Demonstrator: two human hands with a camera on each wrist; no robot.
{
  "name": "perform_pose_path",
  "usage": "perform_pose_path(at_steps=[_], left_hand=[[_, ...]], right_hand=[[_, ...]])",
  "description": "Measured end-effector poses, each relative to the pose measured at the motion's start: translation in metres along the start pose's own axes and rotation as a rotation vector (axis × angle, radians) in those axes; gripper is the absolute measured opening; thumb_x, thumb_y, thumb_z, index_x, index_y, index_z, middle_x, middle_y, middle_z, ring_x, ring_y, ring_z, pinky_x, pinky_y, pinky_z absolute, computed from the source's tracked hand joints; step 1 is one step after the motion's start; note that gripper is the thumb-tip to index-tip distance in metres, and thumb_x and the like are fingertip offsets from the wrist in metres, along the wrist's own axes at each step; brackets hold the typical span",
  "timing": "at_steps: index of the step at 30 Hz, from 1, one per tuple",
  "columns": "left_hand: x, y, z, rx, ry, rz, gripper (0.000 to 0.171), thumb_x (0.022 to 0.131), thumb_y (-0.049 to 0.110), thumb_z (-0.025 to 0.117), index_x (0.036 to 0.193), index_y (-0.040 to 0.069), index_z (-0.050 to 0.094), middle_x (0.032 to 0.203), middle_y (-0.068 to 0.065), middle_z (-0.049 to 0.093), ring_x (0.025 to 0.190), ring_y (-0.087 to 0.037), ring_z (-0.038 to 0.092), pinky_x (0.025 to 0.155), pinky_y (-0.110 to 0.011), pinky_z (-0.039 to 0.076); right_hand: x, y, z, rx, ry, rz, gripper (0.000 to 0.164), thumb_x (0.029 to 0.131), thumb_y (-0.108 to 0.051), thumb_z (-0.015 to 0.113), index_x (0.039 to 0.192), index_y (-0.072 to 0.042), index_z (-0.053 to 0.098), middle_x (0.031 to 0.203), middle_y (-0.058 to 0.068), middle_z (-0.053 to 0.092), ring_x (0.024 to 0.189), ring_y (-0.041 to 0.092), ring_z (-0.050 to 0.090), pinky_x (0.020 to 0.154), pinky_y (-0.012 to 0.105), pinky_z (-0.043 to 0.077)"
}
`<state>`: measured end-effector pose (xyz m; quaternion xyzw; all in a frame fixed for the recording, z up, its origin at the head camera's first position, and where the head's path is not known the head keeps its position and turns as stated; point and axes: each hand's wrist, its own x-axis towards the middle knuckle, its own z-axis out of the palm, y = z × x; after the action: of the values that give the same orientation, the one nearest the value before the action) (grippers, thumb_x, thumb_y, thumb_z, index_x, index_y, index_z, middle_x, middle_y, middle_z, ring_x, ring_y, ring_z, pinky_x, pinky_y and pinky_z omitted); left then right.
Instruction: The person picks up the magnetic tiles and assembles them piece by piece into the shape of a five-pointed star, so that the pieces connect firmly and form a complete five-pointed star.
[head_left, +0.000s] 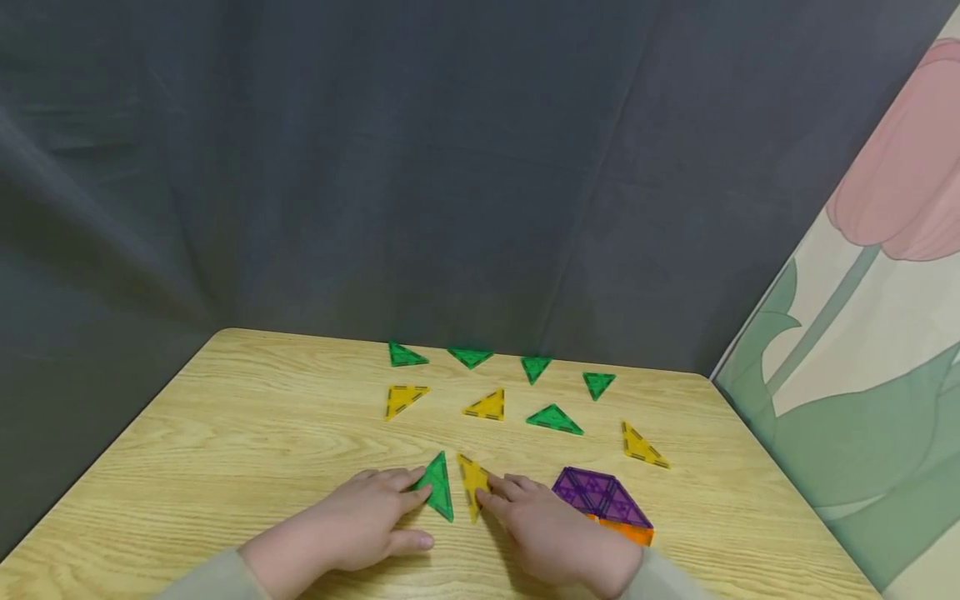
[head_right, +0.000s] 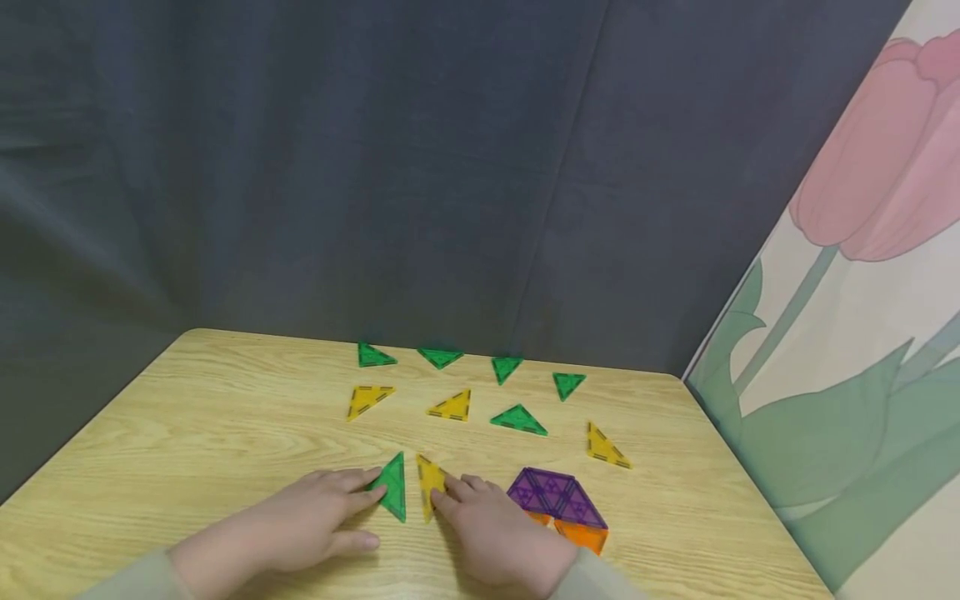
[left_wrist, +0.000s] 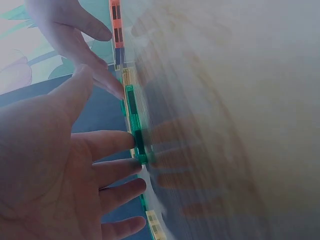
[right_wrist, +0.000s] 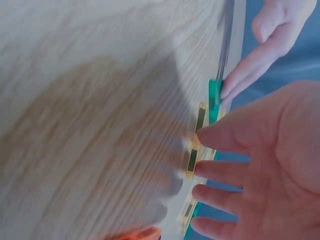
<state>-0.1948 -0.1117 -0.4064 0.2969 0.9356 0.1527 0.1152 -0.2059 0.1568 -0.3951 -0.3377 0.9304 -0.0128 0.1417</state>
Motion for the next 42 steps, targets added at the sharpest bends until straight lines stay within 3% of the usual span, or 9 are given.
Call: perform_pose_path(at_steps=[9,17,22,26,29,32,35,38,42], left_hand=[[0.002,0.003,0.000,0.015,-0.005,-0.010,0.082,0.090,0.071,0.046,0.145,0.011,0.051,0.155,-0.010,0.037,0.140,-0.031,0.036,0.109,-0.059,0.031],[0.003,0.007,-0.001,0.064,0.004,0.020,0.083,0.090,0.072,0.045,0.145,0.011,0.051,0.154,-0.010,0.038,0.139,-0.030,0.037,0.109,-0.057,0.032],[0.004,0.007,-0.002,0.069,0.002,0.015,0.084,0.090,0.072,0.045,0.146,0.011,0.051,0.154,-0.010,0.038,0.139,-0.030,0.036,0.109,-0.057,0.031],[0.006,0.006,-0.006,0.063,-0.007,0.023,0.081,0.090,0.071,0.045,0.145,0.011,0.052,0.153,-0.011,0.040,0.139,-0.030,0.038,0.109,-0.056,0.032],[0.011,0.001,-0.013,0.016,-0.049,0.032,0.076,0.093,0.068,0.045,0.144,0.013,0.053,0.152,-0.009,0.042,0.139,-0.029,0.037,0.110,-0.055,0.031],[0.019,-0.009,-0.026,-0.106,-0.126,-0.001,0.069,0.096,0.065,0.042,0.147,0.020,0.050,0.154,-0.002,0.039,0.141,-0.027,0.033,0.112,-0.054,0.028],[0.029,-0.025,-0.042,-0.207,-0.135,-0.074,0.061,0.101,0.057,0.042,0.150,0.021,0.046,0.157,-0.001,0.034,0.144,-0.029,0.027,0.115,-0.054,0.022],[0.039,-0.043,-0.055,-0.168,-0.060,-0.143,0.050,0.107,0.037,0.042,0.151,0.015,0.043,0.157,-0.007,0.033,0.144,-0.034,0.025,0.115,-0.056,0.019],[0.054,-0.062,-0.060,-0.052,0.000,-0.232,0.051,0.103,0.001,0.041,0.152,0.011,0.040,0.158,-0.009,0.031,0.144,-0.035,0.025,0.115,-0.057,0.017]], right_hand=[[0.002,-0.011,0.001,-0.047,0.011,0.018,0.058,0.096,-0.013,0.061,0.151,-0.021,0.044,0.153,0.008,0.038,0.138,0.027,0.037,0.108,0.050,0.037],[0.006,-0.023,0.001,-0.025,-0.015,0.020,0.059,0.097,-0.022,0.063,0.152,-0.020,0.041,0.154,0.007,0.036,0.139,0.026,0.035,0.109,0.049,0.036],[0.008,-0.025,-0.002,-0.057,0.010,-0.004,0.060,0.094,-0.020,0.067,0.150,-0.016,0.044,0.150,0.010,0.041,0.136,0.025,0.038,0.107,0.047,0.039],[0.012,-0.021,-0.006,-0.072,0.048,-0.046,0.059,0.091,-0.015,0.068,0.147,-0.015,0.050,0.137,0.007,0.051,0.123,0.021,0.047,0.102,0.042,0.044],[0.017,-0.013,-0.016,-0.026,0.013,-0.079,0.053,0.093,-0.009,0.066,0.143,-0.018,0.054,0.122,0.000,0.055,0.105,0.013,0.052,0.091,0.034,0.049],[0.026,-0.001,-0.034,0.135,-0.083,-0.086,0.047,0.098,-0.005,0.057,0.143,-0.021,0.055,0.124,-0.004,0.057,0.110,0.012,0.054,0.092,0.033,0.049],[0.038,0.018,-0.054,0.292,-0.103,-0.026,0.046,0.101,-0.001,0.051,0.144,-0.018,0.054,0.137,0.000,0.055,0.127,0.020,0.049,0.101,0.040,0.045],[0.052,0.039,-0.066,0.322,-0.035,0.065,0.047,0.101,0.003,0.047,0.146,-0.011,0.050,0.146,0.010,0.048,0.136,0.029,0.041,0.106,0.046,0.040],[0.070,0.061,-0.068,0.286,-0.031,0.138,0.054,0.098,0.011,0.043,0.149,-0.006,0.044,0.149,0.018,0.043,0.123,0.030,0.052,0.077,0.037,0.049]])
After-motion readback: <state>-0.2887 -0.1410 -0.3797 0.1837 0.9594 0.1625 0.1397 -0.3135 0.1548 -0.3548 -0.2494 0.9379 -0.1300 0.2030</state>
